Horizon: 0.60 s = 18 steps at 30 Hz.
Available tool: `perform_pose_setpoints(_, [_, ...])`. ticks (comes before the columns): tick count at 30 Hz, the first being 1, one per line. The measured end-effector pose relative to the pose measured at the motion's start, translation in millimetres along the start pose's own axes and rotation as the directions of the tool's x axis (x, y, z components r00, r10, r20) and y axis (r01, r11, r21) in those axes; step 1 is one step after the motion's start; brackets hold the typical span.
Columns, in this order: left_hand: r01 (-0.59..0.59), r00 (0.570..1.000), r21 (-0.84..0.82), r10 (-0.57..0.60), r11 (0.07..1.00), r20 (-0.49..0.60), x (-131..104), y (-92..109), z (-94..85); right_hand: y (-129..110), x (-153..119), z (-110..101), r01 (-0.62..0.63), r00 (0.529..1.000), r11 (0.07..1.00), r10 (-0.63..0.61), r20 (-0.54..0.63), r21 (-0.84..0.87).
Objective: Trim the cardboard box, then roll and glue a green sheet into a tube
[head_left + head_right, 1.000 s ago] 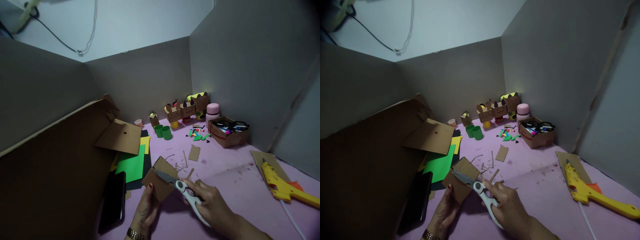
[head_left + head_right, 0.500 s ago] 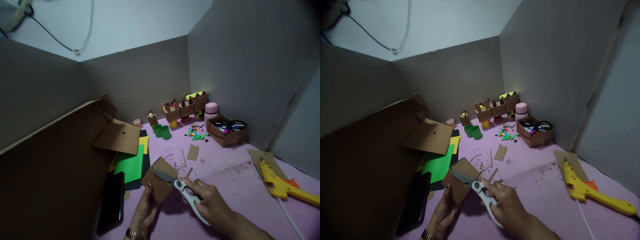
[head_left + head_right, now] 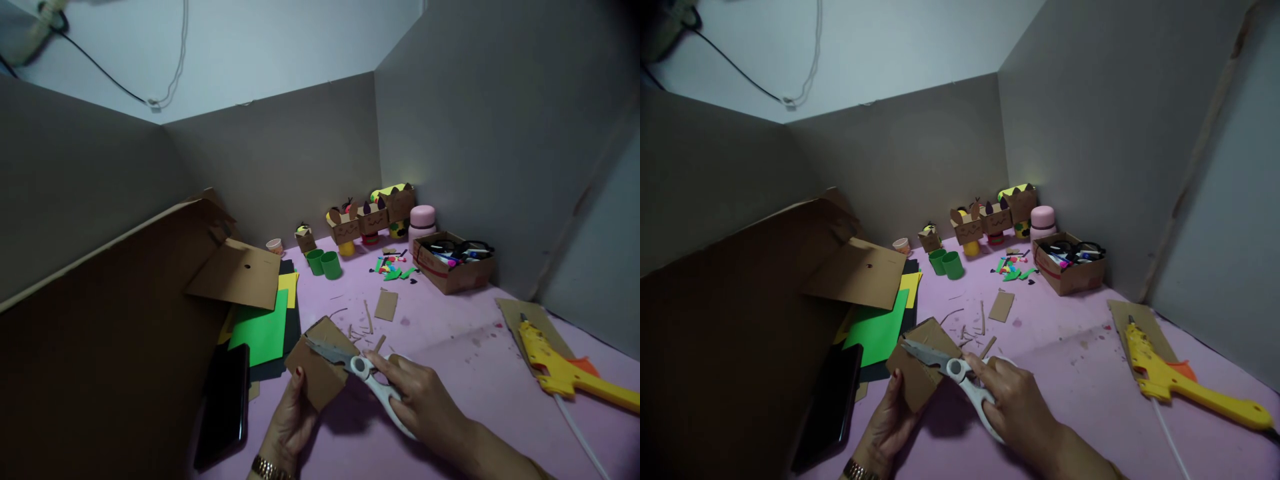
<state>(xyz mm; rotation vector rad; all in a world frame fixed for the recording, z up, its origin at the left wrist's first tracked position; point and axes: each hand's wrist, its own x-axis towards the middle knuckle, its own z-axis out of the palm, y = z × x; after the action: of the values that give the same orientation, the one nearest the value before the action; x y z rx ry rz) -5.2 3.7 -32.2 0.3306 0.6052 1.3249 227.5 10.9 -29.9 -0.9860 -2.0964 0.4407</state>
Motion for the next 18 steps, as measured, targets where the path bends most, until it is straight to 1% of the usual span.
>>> perform_pose_setpoints(6, [0.017,1.000,-0.004,-0.017,1.000,-0.003,0,1,4.0,-1,0,0,0.026,1.000,1.000,-0.026,-0.006,-0.016])
perform_pose_setpoints(9, [0.028,1.000,-0.011,-0.028,1.000,0.001,-1,1,4.8,0,0,2,0.019,1.000,1.000,-0.019,0.000,0.003])
perform_pose_setpoints(12, [0.018,1.000,0.005,-0.018,1.000,-0.026,-1,1,5.1,2,-1,4,0.002,1.000,1.000,-0.002,0.008,0.026])
perform_pose_setpoints(15, [-0.005,0.996,0.033,0.008,0.999,-0.091,-1,2,8.3,2,-1,6,-0.059,0.998,0.991,0.057,0.020,0.123])
perform_pose_setpoints(18, [-0.026,0.984,0.045,0.034,0.999,-0.175,-3,2,15.9,-2,1,7,-0.163,0.987,0.948,0.158,0.040,0.274])
